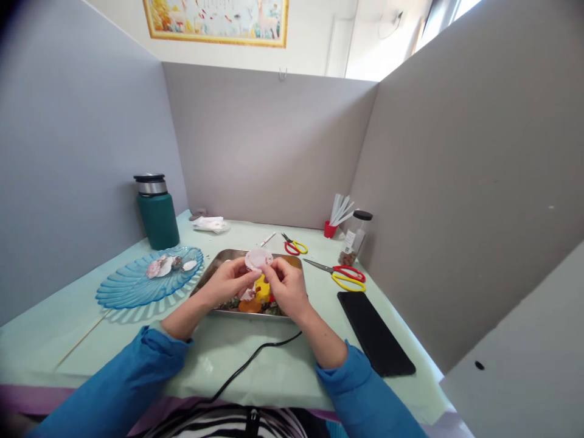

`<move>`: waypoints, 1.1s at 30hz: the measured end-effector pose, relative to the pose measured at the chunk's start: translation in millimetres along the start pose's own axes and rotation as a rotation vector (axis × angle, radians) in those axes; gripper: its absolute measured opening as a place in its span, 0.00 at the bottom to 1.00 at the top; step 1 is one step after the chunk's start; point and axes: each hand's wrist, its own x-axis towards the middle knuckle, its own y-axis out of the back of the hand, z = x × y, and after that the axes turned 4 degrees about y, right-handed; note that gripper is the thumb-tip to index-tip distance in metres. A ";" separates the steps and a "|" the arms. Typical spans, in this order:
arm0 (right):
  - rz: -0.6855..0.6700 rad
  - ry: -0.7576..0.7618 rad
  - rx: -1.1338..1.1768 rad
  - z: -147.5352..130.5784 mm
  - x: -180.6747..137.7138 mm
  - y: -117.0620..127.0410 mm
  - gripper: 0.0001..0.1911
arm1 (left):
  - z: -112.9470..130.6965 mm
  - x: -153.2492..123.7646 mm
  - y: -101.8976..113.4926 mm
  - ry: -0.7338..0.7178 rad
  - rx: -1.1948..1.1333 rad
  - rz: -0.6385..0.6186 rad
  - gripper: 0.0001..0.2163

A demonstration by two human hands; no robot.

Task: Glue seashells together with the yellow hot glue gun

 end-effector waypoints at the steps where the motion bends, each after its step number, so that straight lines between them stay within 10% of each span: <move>1: 0.000 0.003 -0.004 -0.6 -0.2 -0.1 0.15 | 0.1 -0.7 -0.5 -0.013 0.022 -0.020 0.15; 33: -0.089 -0.063 0.175 -5.1 -1.5 -2.6 0.16 | 4.7 -4.9 5.8 -0.036 0.079 -0.034 0.21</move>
